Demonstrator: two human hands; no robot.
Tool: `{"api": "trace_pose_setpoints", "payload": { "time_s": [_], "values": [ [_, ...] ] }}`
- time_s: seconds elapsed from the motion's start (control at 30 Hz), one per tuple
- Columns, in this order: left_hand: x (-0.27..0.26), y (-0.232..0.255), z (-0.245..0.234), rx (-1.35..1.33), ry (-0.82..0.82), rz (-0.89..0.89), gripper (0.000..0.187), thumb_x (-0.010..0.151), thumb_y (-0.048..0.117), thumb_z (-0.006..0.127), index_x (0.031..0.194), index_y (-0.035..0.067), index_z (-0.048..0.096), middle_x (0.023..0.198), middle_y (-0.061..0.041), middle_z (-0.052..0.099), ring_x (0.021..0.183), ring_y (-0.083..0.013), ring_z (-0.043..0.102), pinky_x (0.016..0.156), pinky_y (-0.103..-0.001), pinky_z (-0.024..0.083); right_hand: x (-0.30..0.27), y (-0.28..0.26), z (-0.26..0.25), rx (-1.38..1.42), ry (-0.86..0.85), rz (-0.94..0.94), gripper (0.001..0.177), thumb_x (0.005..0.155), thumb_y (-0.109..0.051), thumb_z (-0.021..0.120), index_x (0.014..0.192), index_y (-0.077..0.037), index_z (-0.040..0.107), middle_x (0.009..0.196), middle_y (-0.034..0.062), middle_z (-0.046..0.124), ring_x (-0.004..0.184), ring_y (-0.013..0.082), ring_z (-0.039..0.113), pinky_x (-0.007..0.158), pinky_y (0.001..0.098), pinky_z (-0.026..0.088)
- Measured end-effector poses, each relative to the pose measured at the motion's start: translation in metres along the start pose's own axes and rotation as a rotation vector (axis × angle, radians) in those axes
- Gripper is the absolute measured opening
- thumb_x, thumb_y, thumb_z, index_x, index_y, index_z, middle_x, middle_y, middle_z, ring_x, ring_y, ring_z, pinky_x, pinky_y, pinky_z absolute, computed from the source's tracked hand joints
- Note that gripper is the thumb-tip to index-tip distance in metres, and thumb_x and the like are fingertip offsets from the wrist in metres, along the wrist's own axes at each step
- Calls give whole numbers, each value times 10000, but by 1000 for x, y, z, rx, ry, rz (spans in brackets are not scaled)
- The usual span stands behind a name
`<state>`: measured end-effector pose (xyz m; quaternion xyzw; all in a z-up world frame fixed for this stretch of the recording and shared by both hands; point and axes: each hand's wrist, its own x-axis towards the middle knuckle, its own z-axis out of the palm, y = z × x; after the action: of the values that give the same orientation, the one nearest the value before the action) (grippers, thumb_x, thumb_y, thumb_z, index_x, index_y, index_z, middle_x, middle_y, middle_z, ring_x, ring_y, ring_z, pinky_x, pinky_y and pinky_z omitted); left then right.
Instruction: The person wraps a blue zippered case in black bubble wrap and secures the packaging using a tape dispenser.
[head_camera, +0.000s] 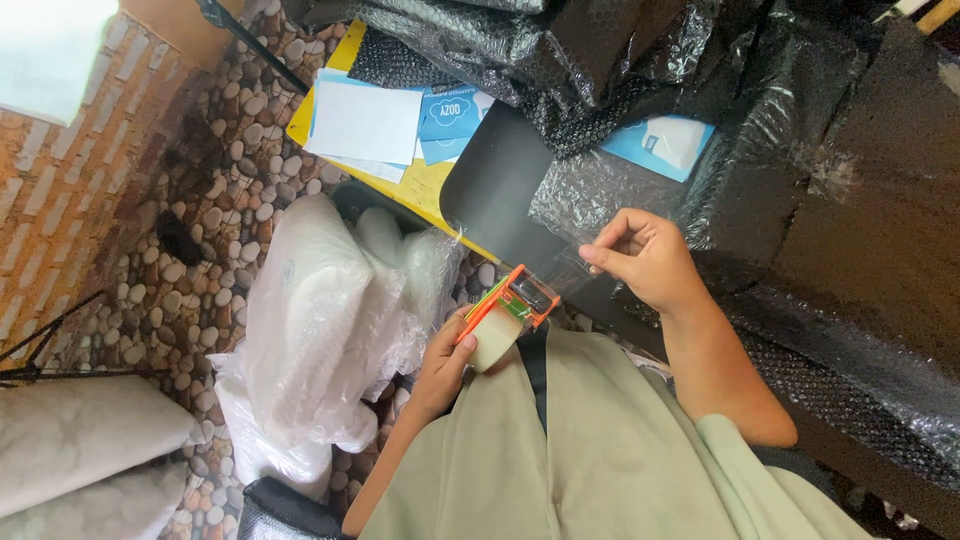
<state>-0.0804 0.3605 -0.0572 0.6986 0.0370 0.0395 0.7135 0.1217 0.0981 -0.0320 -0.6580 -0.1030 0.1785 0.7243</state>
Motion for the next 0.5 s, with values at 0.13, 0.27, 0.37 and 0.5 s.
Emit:
{"api": "trace_pose_setpoints", "payload": {
  "time_s": [0.13, 0.27, 0.37, 0.5],
  "values": [
    [-2, 31, 35, 70, -65, -15, 330, 1072, 255, 492, 913, -29, 544, 1222, -356, 571, 1345, -557, 459, 1056, -625, 343, -15, -34, -9, -81, -71, -73, 198, 789, 36, 857, 791, 57, 660, 731, 157, 700, 593, 163, 711, 490, 214, 545],
    [-3, 14, 55, 148, -57, -8, 303, 1062, 236, 517, 904, -8, 601, 1068, -265, 621, 1372, -527, 472, 1104, -589, 337, -23, -52, -18, -182, -155, -141, 183, 765, 28, 868, 754, 37, 686, 705, 135, 716, 564, 146, 679, 482, 232, 533],
    [-8, 6, 70, 242, 2, -4, 321, 1000, 272, 672, 822, 21, 579, 933, -216, 584, 1274, -525, 548, 1042, -565, 401, -34, -64, -21, -91, -247, -150, 193, 750, 46, 860, 740, 25, 669, 688, 125, 705, 560, 136, 654, 495, 225, 515],
    [-19, -68, 65, 265, 51, -45, 319, 1031, 270, 648, 816, 45, 576, 881, -170, 579, 1195, -460, 601, 1004, -514, 429, -43, -91, -18, -146, -352, -166, 183, 700, 45, 876, 700, -6, 700, 661, 106, 745, 521, 118, 661, 474, 209, 518]
  ]
}}
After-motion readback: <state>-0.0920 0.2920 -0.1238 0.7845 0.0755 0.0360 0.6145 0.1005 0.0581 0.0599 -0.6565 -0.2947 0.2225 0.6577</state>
